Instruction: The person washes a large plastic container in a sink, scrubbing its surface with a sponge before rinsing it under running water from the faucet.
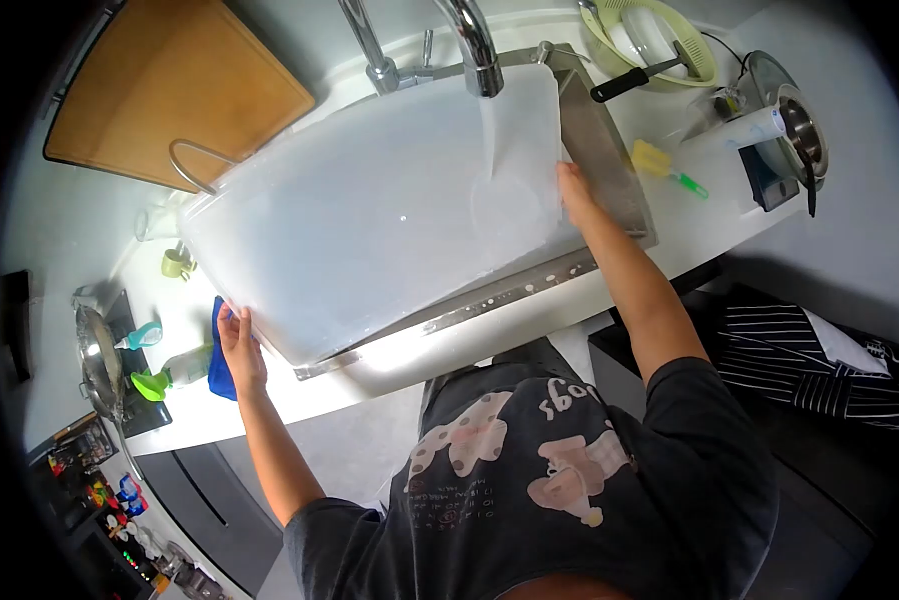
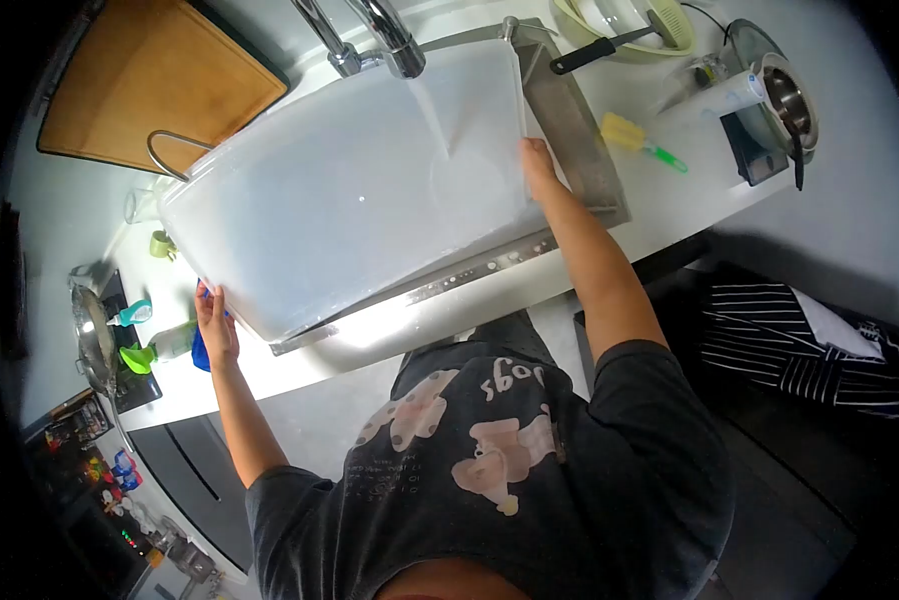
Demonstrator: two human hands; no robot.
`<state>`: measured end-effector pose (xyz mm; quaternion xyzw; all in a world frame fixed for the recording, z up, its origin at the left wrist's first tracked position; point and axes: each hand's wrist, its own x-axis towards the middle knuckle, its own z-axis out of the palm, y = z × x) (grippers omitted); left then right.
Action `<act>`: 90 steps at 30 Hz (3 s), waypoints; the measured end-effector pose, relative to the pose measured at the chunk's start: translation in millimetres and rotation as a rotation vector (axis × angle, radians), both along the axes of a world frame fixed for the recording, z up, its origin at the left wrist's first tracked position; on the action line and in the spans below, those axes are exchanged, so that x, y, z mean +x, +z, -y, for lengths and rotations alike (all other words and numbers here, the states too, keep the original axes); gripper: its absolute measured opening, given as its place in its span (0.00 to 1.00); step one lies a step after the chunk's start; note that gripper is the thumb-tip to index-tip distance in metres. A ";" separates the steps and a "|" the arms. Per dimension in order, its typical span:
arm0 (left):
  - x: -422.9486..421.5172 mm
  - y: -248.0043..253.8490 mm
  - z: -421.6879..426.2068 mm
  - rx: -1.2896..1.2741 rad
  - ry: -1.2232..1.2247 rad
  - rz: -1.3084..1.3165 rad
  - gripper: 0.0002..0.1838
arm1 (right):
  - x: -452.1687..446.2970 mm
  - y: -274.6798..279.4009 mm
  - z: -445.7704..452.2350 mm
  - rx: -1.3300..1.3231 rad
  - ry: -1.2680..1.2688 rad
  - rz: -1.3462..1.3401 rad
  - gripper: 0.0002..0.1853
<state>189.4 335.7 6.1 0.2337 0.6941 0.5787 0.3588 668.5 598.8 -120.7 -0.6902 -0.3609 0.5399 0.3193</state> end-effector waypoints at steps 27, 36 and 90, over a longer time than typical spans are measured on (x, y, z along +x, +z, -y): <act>18.1 145.2 37.4 -0.066 -0.147 -0.459 0.20 | -40.4 -31.4 9.0 -0.273 -0.078 -0.595 0.44; 24.9 211.6 83.3 -0.040 -0.137 -0.744 0.21 | -99.1 -5.0 32.4 -0.445 -0.018 -0.883 0.41; 60.0 -188.5 -117.8 -0.369 -0.919 0.826 0.21 | 34.5 366.8 225.9 0.299 0.061 0.381 0.36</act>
